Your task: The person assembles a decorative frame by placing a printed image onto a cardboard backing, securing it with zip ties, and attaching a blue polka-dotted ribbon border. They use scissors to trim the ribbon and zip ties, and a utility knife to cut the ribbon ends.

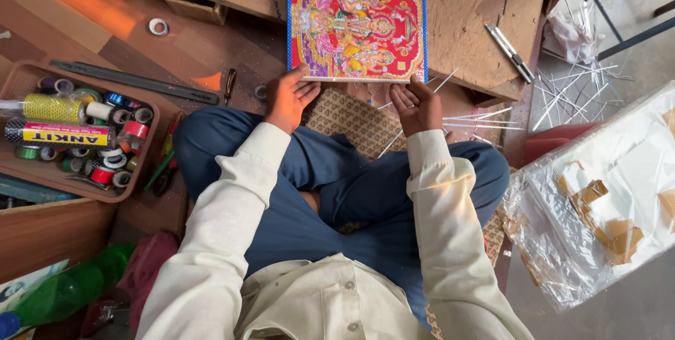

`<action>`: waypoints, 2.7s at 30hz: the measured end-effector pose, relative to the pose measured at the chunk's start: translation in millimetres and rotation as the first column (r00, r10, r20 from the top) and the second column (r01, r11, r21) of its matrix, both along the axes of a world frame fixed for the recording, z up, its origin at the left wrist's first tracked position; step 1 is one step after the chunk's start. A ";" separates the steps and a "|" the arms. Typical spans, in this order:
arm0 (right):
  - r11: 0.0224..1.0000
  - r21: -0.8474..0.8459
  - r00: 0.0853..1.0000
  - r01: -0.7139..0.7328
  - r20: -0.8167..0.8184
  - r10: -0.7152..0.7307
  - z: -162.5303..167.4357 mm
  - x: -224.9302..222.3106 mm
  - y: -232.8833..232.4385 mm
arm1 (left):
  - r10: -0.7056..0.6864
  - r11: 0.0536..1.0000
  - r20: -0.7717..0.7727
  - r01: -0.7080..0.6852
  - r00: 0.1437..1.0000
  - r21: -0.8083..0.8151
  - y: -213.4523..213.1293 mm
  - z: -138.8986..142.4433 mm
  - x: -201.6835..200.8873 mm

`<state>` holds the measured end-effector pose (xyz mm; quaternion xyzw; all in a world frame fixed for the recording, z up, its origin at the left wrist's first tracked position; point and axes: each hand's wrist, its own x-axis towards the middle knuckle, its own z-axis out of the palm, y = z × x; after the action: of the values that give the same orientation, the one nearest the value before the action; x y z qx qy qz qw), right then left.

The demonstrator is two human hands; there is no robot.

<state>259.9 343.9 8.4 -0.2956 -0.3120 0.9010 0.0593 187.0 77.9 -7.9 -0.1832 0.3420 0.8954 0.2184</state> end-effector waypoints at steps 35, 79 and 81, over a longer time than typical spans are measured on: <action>-0.910 0.207 0.652 -0.359 0.754 -0.086 10.7 174.4 -63.5 | -0.974 -0.134 0.039 -0.425 0.224 -0.895 4.9 -53.3 140.3; 0.613 0.759 0.874 -0.220 -0.127 0.470 36.9 63.3 -32.4 | -0.647 0.634 -0.635 -0.166 0.422 -0.755 25.9 74.7 86.2; 0.658 0.730 0.879 -0.186 -0.176 0.444 33.8 61.7 -34.5 | -0.622 0.679 -0.676 -0.157 0.395 -0.717 28.8 70.7 84.3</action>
<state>321.6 309.4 42.2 -0.0319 -0.6582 0.7499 0.0589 271.3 106.7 62.8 0.3075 0.7305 0.6074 0.0545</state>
